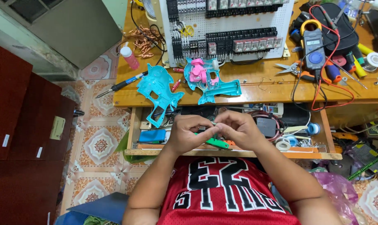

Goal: Repairing and testing electronic components of a plastic device using a multimeter and hand tools

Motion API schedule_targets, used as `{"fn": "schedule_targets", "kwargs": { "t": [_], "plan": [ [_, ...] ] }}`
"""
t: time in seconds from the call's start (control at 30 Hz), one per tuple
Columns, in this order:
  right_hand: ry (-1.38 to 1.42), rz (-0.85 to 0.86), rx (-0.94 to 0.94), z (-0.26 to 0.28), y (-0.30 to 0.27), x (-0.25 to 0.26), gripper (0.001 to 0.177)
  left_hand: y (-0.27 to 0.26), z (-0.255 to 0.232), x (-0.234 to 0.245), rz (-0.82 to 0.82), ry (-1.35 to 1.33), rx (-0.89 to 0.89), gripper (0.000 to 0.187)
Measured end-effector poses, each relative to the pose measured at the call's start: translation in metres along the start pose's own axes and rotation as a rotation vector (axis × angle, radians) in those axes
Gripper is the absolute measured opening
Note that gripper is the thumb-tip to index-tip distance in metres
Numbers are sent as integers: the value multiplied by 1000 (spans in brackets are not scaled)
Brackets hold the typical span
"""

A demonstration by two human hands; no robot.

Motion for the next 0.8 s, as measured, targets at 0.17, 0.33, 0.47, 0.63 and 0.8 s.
{"fn": "schedule_targets", "kwargs": {
  "t": [0.17, 0.33, 0.47, 0.63, 0.8],
  "plan": [
    [22, -20, -86, -6, 1, -11, 12, -18, 2, 24, -115, 190, -17, 6],
    [-97, 136, -129, -7, 33, -40, 13, -40, 17, 57, -169, 186, 48, 6],
    [-391, 291, -19, 12, 98, -83, 12, -59, 25, 81, -228, 130, 92, 9],
    [-618, 370, 246, -10, 199, -146, 10, -65, 24, 96, -247, 67, 173, 8],
    [-737, 422, 368, -71, 280, -207, 24, -79, 49, 102, -226, 78, 274, 16]
  ]
}}
Point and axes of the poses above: each hand's wrist, its own y-axis towards the middle knuckle, its own x-axis out of the back of the hand, z = x × y, the point moved 8 cm from there along y, towards the middle knuckle, and after that the axes turned 6 degrees about x, right-handed, at the moved point
